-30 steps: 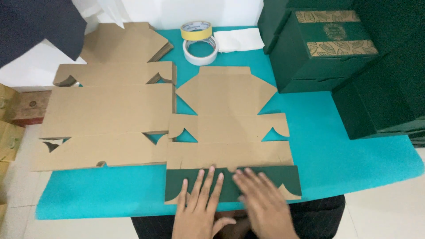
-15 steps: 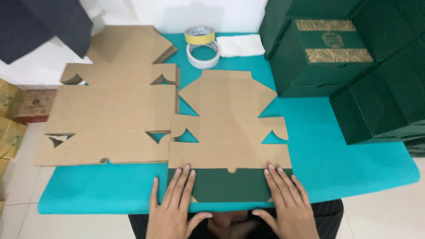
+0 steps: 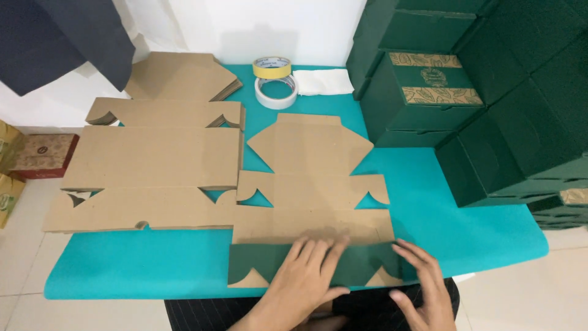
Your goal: Folding flat cardboard sheets into boxes, inserting paper liners, and closing them.
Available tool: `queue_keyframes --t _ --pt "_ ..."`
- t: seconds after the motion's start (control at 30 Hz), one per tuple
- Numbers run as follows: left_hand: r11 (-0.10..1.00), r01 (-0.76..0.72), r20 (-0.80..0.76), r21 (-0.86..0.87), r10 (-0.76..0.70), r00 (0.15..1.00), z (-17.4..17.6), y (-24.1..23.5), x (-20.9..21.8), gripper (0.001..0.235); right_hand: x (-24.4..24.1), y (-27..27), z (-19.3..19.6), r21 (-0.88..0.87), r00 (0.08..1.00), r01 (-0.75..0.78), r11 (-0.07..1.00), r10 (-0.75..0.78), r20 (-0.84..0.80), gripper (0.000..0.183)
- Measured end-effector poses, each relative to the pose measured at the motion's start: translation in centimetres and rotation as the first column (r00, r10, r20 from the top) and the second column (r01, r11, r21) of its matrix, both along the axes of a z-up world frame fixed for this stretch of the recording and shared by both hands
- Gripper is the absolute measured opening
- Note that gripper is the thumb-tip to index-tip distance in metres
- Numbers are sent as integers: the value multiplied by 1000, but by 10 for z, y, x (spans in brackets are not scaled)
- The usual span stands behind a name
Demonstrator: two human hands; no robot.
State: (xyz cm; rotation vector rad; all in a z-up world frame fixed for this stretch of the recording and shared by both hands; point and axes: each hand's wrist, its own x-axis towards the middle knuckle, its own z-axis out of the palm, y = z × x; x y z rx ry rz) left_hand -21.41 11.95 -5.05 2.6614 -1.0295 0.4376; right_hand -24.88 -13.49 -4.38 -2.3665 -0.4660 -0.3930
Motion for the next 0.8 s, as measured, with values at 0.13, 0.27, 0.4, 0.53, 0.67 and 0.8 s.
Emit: queue_keyframes --t 0.13,0.27,0.4,0.53,0.67,0.8 --pt "972 226 136 -61 -216 967 7 19 -17 48 1 -45 -26 -13 999 -35 999 36 20 93" --pt "954 300 247 4 -292 924 5 32 -29 37 -1 -46 -22 -131 981 -186 974 177 -77 96" --pt "976 25 315 215 -94 944 2 32 -25 86 -4 -9 -2 -251 982 -168 953 138 -132 116" --pt "996 -38 189 82 22 982 -11 35 -28 61 -4 5 4 -408 991 -75 910 115 74 117" --pt "1000 25 155 -8 -23 988 -4 36 -14 40 3 16 18 -318 927 -362 876 373 -28 52" --pt "994 -2 169 111 -16 985 39 33 27 59 13 9 35 -139 974 -226 964 228 -1 33"
